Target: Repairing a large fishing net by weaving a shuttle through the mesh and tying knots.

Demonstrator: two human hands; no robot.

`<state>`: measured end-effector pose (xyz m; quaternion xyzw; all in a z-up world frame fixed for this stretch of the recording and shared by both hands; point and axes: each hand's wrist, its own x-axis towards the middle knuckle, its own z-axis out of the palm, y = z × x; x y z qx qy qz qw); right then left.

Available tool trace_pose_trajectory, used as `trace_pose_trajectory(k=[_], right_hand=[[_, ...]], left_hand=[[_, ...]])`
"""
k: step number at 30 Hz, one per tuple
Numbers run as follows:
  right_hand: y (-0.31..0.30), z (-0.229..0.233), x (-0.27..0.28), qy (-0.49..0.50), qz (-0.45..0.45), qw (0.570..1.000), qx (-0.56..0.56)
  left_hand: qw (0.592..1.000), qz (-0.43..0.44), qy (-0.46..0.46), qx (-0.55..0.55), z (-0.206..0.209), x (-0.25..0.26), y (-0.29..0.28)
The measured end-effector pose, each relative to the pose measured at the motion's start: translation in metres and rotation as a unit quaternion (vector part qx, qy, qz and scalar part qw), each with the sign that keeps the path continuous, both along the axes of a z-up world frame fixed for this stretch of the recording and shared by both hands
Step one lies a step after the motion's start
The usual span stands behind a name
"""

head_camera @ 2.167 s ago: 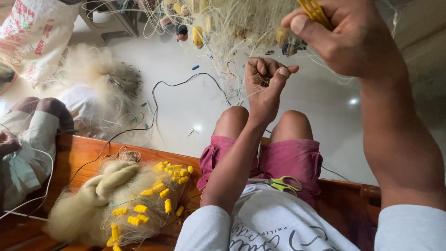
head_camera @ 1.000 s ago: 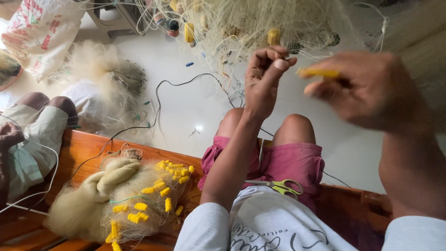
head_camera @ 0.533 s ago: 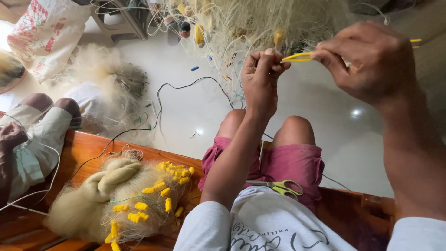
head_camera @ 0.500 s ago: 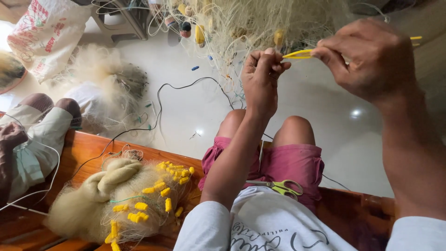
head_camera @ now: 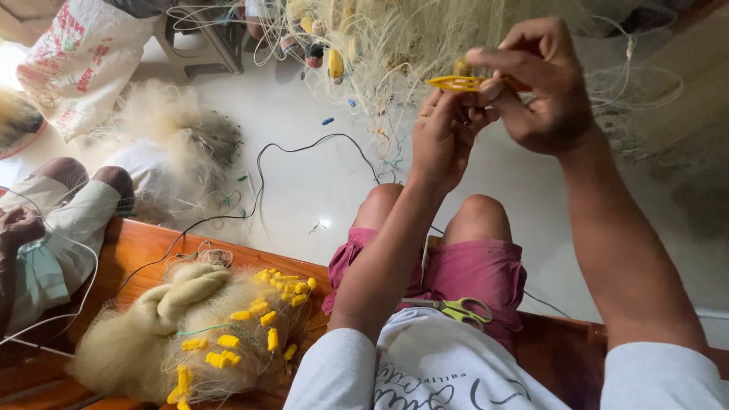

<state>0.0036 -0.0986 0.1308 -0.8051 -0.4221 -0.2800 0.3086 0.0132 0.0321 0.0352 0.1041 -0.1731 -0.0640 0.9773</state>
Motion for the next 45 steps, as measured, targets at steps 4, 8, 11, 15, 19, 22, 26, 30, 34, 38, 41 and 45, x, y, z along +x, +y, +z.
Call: trace_pose_trajectory(k=[4, 8, 11, 15, 19, 22, 26, 30, 34, 38, 41, 45], right_hand=[[0.011, 0.008, -0.011, 0.024, -0.009, 0.999, 0.026], [0.019, 0.023, -0.052, -0.005, 0.008, 0.995, 0.103], [0.019, 0.023, -0.070, -0.020, -0.057, 0.992, 0.109], [0.021, 0.026, -0.085, -0.140, -0.171, 0.974, 0.042], [0.020, 0.028, -0.087, -0.121, -0.116, 0.984, 0.059], [0.017, 0.028, -0.074, -0.043, -0.087, 0.995, -0.001], [0.021, 0.026, -0.064, -0.003, -0.054, 0.996, -0.071], [0.016, 0.016, -0.066, -0.061, -0.033, 0.997, 0.021], [-0.024, -0.019, -0.071, 0.003, 0.086, 0.930, 0.357], [-0.044, -0.028, -0.087, 0.013, 0.136, 0.940, 0.314], [-0.028, -0.033, -0.113, 0.080, 0.077, 0.935, 0.335], [0.012, -0.041, -0.136, 0.127, 0.097, 0.886, 0.436]], left_hand=[[0.996, 0.062, -0.033, 0.052, -0.021, 0.009, -0.009], [0.969, 0.138, -0.083, 0.187, 0.023, -0.019, 0.006], [0.933, 0.196, -0.103, 0.284, 0.034, -0.029, 0.009], [0.898, 0.245, -0.090, 0.353, 0.035, -0.030, 0.005], [0.870, 0.285, -0.071, 0.397, 0.026, -0.029, 0.004], [0.899, 0.259, -0.066, 0.347, 0.022, -0.026, 0.003], [0.886, 0.276, -0.090, 0.361, 0.016, -0.023, 0.007], [0.896, 0.263, -0.084, 0.347, 0.016, -0.021, 0.007], [0.943, 0.219, -0.085, 0.236, 0.005, -0.015, 0.010], [0.954, 0.194, -0.101, 0.203, 0.000, -0.012, 0.013], [0.955, 0.190, -0.100, 0.203, -0.001, -0.011, 0.015], [0.960, 0.181, -0.083, 0.196, 0.005, -0.015, 0.015]])
